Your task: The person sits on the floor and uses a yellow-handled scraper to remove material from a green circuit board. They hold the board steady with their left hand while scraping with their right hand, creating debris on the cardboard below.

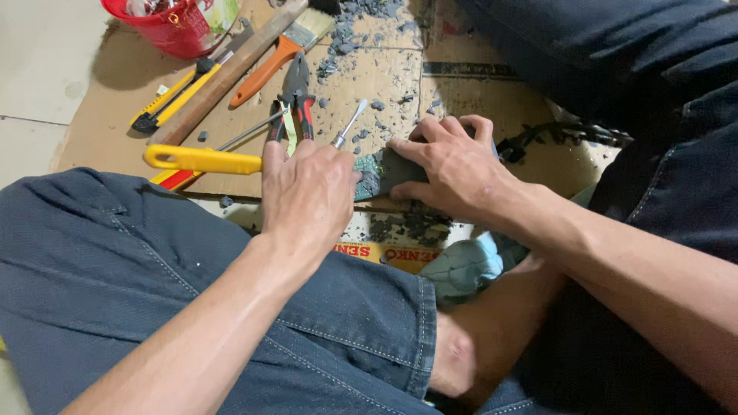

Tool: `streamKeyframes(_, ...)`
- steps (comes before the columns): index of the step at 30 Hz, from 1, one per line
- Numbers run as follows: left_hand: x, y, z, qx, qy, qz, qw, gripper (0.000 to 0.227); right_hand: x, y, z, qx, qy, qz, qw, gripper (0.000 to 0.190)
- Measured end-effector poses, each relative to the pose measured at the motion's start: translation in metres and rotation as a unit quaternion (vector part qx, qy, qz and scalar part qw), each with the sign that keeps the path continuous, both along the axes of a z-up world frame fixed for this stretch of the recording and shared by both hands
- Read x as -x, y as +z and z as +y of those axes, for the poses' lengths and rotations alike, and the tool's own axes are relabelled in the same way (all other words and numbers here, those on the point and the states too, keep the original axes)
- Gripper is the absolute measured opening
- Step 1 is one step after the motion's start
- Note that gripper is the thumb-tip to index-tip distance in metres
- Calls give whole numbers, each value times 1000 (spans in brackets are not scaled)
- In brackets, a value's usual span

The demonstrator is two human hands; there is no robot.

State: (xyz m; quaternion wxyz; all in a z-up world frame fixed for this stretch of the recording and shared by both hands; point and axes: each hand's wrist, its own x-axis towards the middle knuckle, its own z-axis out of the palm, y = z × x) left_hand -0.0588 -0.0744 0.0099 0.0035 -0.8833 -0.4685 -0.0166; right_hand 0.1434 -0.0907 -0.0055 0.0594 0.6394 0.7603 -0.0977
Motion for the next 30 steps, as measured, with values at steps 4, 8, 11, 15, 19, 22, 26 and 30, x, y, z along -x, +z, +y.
streamKeyframes(4, -1, -2, -2, -19, -5, 14, 1000, 23, 1, 0, 1, 5, -4, 13, 1000, 73)
streamKeyframes(8, -3, -1, -4, -16, 30, -5, 999, 23, 0, 3, 1, 10, -14, 11, 1000, 69)
streamKeyframes(11, -4, 2, -7, -17, 41, -17, 999, 24, 3, 5, 0, 13, -15, 6, 1000, 66)
streamKeyframes(15, -3, -3, -4, -11, 34, 7, 999, 24, 3, 2, 1, 5, -15, 13, 1000, 67)
streamKeyframes(19, -4, -2, -3, -8, 29, -8, 1000, 23, 2, 0, 0, 0, -14, 17, 1000, 67)
streamKeyframes(22, -7, -7, -2, -22, 11, -18, 1000, 22, 1, -2, 0, -5, -9, 14, 1000, 69)
streamKeyframes(26, -7, -5, 0, -11, 20, 11, 1000, 23, 3, 2, 1, 0, -13, 21, 1000, 70)
streamKeyframes(30, -7, 2, -1, 9, 6, 26, 1000, 26, 2, 2, -2, -6, -6, 31, 999, 71)
